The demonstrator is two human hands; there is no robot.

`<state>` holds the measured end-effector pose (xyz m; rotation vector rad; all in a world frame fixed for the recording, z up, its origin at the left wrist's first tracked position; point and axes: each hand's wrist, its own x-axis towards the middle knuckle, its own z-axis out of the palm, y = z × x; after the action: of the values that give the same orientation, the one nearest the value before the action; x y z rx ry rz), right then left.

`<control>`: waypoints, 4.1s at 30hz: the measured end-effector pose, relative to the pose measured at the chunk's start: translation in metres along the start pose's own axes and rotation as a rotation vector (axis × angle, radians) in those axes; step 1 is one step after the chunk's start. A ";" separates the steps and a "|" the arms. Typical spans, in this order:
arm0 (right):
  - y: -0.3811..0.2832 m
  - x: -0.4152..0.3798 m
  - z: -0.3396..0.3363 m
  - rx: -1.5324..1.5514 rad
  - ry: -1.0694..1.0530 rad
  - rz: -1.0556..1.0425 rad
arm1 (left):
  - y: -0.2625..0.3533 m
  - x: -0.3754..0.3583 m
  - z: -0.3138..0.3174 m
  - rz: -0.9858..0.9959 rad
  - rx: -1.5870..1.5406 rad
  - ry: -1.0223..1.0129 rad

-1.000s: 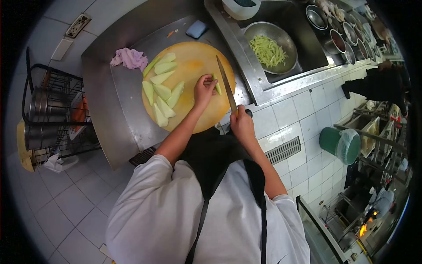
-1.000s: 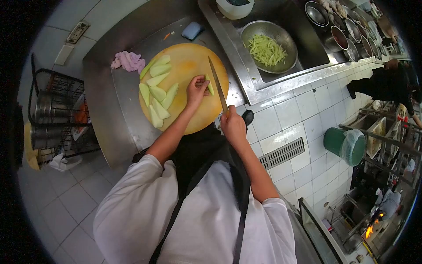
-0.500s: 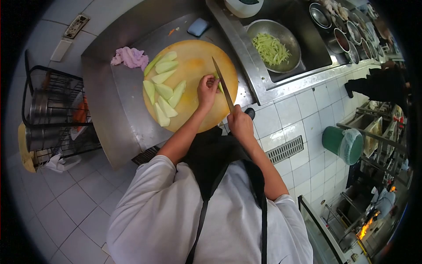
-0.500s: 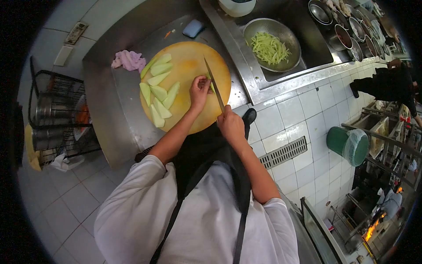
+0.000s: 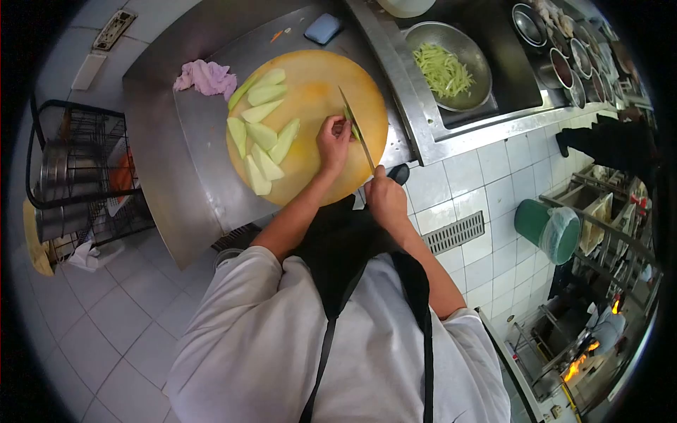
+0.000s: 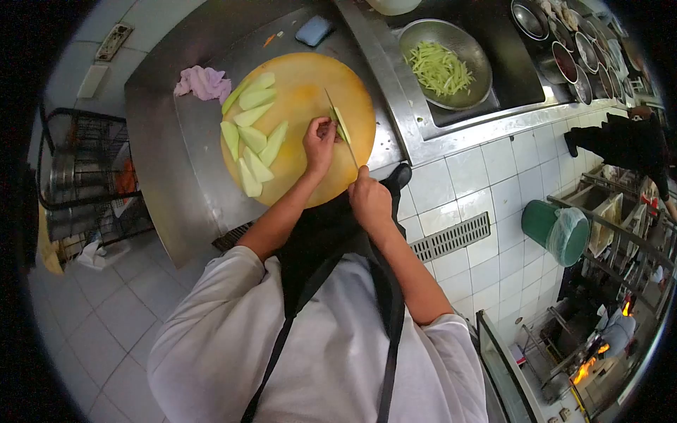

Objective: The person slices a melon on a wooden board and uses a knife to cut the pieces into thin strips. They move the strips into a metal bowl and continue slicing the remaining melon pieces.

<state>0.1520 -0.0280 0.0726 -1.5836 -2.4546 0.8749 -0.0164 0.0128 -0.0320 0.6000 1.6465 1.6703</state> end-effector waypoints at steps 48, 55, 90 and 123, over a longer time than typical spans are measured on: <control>0.006 -0.016 -0.035 0.023 -0.092 0.061 | -0.004 0.013 -0.004 0.134 0.156 -0.027; 0.004 -0.008 -0.025 -0.021 -0.089 0.075 | 0.000 0.013 -0.002 0.146 0.159 -0.033; 0.013 -0.002 -0.021 0.115 0.023 -0.033 | -0.001 0.013 -0.009 0.146 0.116 -0.076; -0.013 0.023 -0.034 0.035 -0.081 0.003 | -0.003 0.013 -0.014 0.210 0.129 -0.153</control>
<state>0.1438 0.0017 0.1024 -1.5707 -2.4767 0.9964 -0.0348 0.0136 -0.0377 0.9694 1.6336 1.6263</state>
